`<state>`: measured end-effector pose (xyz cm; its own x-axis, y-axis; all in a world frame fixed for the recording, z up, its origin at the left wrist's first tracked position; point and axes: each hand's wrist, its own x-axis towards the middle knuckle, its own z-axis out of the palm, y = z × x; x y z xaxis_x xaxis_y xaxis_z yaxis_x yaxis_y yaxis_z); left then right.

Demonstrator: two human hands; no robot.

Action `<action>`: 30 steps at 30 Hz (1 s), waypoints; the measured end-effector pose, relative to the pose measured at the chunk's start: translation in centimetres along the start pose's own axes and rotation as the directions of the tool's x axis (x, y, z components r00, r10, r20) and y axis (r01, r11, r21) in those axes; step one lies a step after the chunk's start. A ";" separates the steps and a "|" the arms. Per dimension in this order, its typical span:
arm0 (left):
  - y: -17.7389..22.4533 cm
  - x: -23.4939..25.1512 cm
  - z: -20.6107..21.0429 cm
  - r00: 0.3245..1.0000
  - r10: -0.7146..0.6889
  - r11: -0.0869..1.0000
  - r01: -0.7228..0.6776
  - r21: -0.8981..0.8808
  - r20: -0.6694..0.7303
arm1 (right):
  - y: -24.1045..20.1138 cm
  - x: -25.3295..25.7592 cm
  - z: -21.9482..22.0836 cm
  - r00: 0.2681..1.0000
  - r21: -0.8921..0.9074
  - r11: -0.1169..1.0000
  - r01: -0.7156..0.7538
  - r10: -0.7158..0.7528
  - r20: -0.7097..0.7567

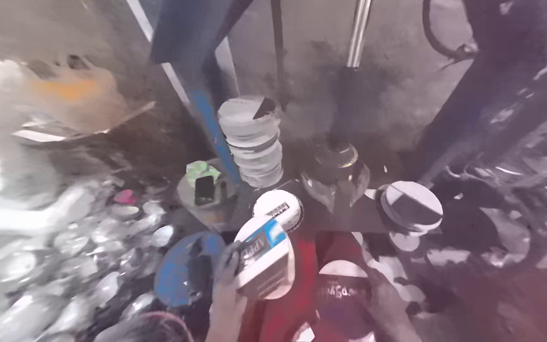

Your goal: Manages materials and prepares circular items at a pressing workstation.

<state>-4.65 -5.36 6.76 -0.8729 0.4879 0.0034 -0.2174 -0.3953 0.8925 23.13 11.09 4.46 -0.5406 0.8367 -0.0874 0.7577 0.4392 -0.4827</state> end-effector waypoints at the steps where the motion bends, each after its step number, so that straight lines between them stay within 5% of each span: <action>1: 0.1 -0.1 0.3 0.998 0.063 0.997 -0.063 0.038 -0.007 | 0.4 -0.2 0.3 0.992 0.035 0.996 0.088 -0.084 -0.089; 3: 0.2 -0.4 0.6 0.975 0.213 0.958 -0.222 0.180 0.067 | 0.5 -0.6 0.4 0.938 0.093 0.967 0.238 -0.204 -0.280; 6: 0.8 -1.3 0.8 0.898 0.287 0.819 -0.410 0.401 0.333 | -0.1 -1.9 -0.1 0.876 0.372 0.856 0.360 -0.172 -0.451; 9: 0.8 -3.2 2.1 0.824 0.098 0.740 -0.436 0.513 0.558 | -2.3 -2.8 -0.6 0.868 0.612 0.645 0.458 -0.175 -0.465; 11: 0.5 -4.9 3.7 0.769 -0.030 0.757 -0.400 0.517 0.639 | -3.9 -2.8 -0.5 0.842 0.530 0.677 0.510 -0.266 -0.470; 14: 0.1 -6.2 4.5 0.836 0.061 0.677 -0.436 0.593 0.545 | -4.4 -1.9 -0.1 0.856 0.280 0.853 0.440 -0.305 -0.417; 17: 1.4 -4.4 2.9 0.933 0.195 0.677 -0.352 0.646 0.304 | -2.6 -0.8 -0.7 0.998 -0.012 0.999 0.035 -0.036 -0.054; 19: 1.9 -2.5 1.0 0.935 0.276 0.681 -0.355 0.641 0.224 | -0.9 0.1 -0.4 0.989 -0.167 0.984 -0.067 0.087 0.121; 22: 2.0 -1.1 0.1 0.924 0.350 0.650 -0.359 0.670 0.155 | 0.3 -0.6 0.2 0.991 -0.025 0.998 0.058 -0.061 -0.119; 25: 2.3 -2.7 2.0 0.960 0.253 0.773 -0.275 0.571 0.120 | -0.4 -1.5 -0.8 0.963 0.253 0.953 0.168 -0.104 -0.249; 30: 0.2 -4.0 3.4 0.943 0.214 0.814 -0.316 0.487 0.254 | 0.4 -1.2 1.2 0.965 0.049 0.997 0.063 -0.048 -0.258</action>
<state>0.25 -4.72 8.41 -0.7591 0.5730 0.3089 0.3116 -0.0969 0.9453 23.66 9.94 3.34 -0.4641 0.8706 0.1634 0.7036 0.4744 -0.5290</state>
